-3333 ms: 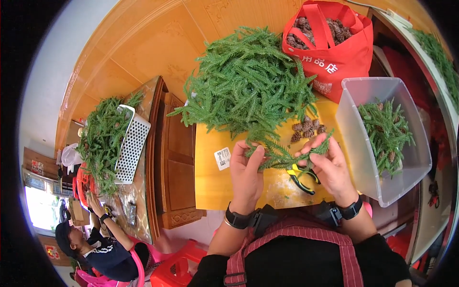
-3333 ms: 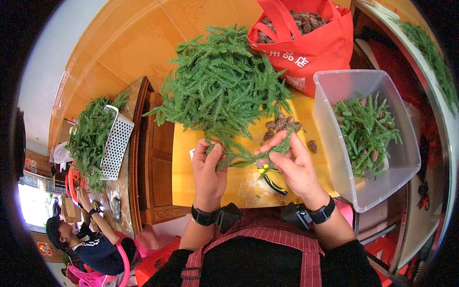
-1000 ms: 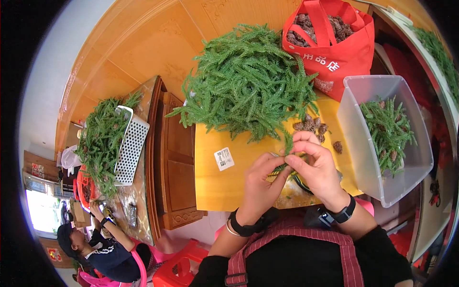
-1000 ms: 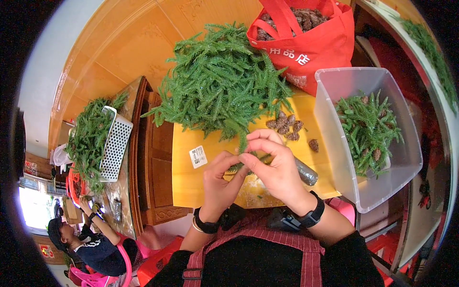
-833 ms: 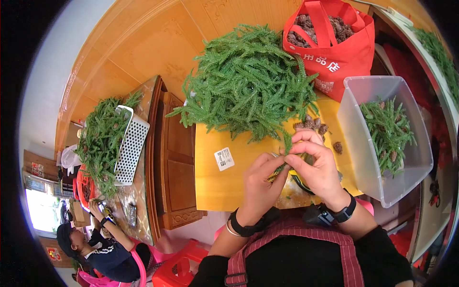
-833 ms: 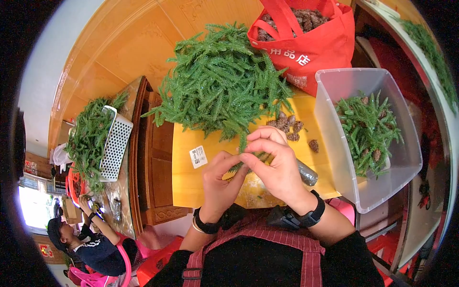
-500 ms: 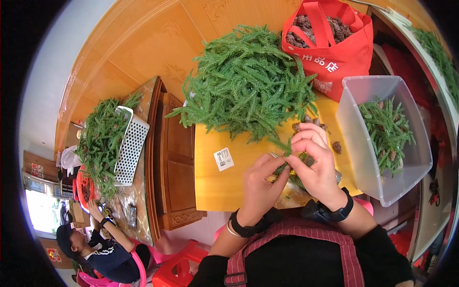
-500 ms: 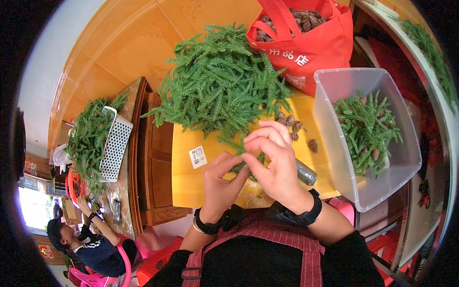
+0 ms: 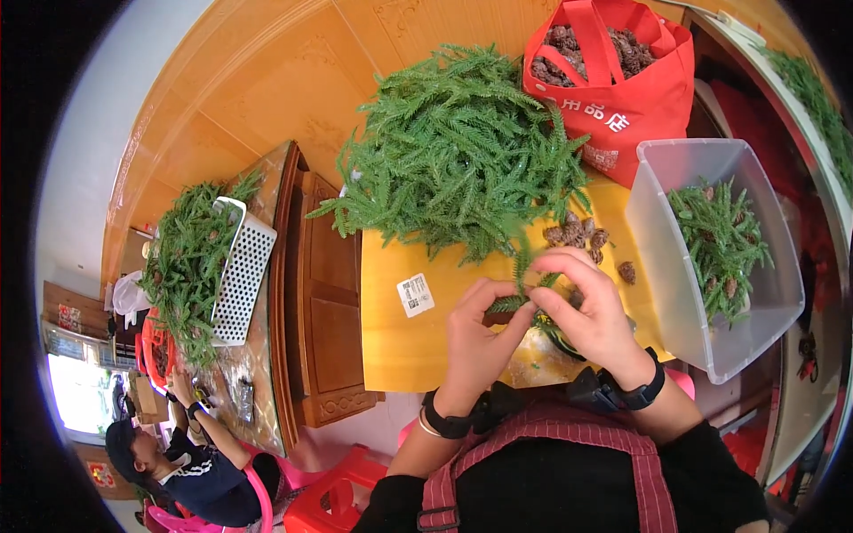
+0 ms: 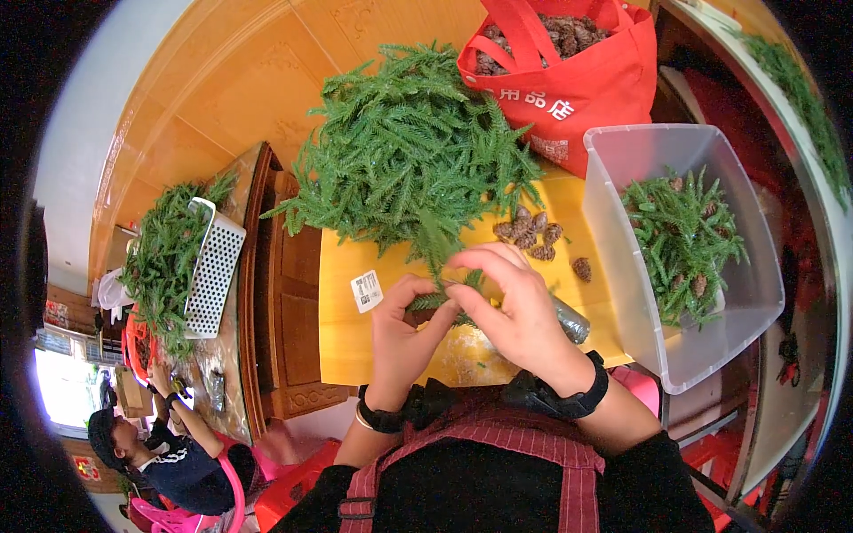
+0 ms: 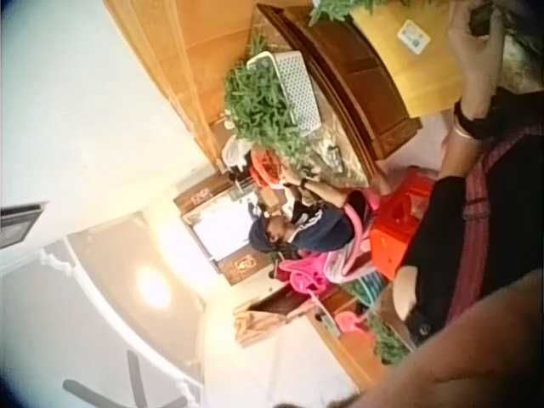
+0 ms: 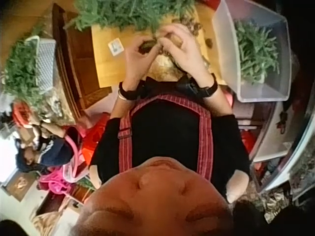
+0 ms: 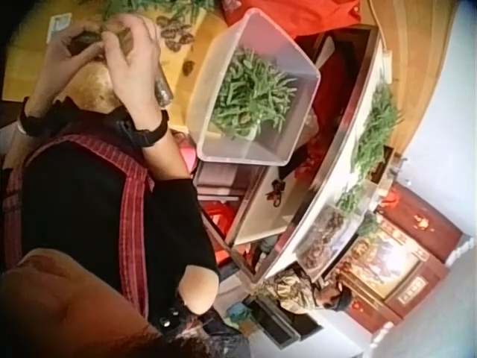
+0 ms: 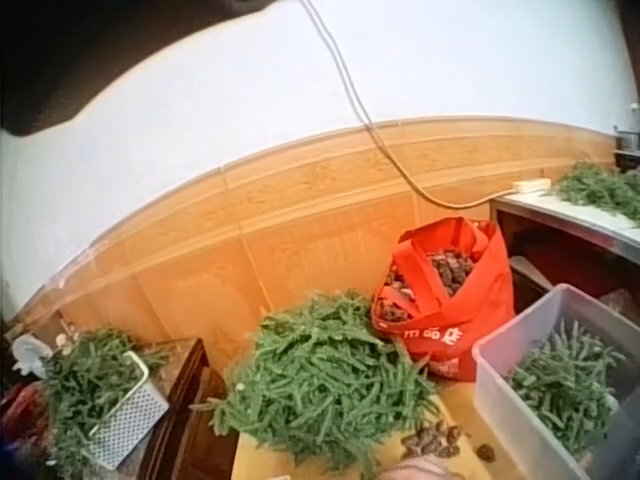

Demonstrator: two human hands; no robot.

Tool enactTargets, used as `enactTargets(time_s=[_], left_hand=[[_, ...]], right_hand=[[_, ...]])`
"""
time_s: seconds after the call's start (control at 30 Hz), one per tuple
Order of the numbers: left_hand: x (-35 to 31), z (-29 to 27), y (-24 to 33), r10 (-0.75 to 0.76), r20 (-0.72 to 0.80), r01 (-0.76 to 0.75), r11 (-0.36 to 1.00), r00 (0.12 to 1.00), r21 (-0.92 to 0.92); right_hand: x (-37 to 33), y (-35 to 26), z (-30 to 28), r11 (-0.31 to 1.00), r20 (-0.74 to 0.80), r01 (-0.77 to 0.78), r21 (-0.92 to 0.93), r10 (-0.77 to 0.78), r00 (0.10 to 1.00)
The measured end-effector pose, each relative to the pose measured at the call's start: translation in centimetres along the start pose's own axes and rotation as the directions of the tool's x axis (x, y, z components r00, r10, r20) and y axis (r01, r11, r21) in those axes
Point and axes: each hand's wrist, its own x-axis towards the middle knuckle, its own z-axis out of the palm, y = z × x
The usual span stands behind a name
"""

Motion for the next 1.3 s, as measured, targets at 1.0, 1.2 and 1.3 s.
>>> enactTargets(time_s=[1.0, 1.2, 1.3], left_hand=[[0.2, -4.2, -1.5, 0.063, 0.319, 0.181, 0.711, 0.946, -0.679], [0.1, -3.4, -1.8, 0.008, 0.185, 0.144, 0.589, 0.983, -0.795], [0.0, -3.2, -2.1, -0.006, 0.142, 0.122, 0.544, 0.990, -0.830]], right_hand=[[-2.7, 2.4, -2.3, 0.706, -0.024, -0.266, 0.656, 0.372, 0.928], [-2.6, 2.7, -1.8, 0.480, -0.002, -0.206, 0.853, 0.398, 0.918], [-2.6, 3.2, -1.8, 0.316, 0.067, -0.199, 0.928, 0.386, 0.920]])
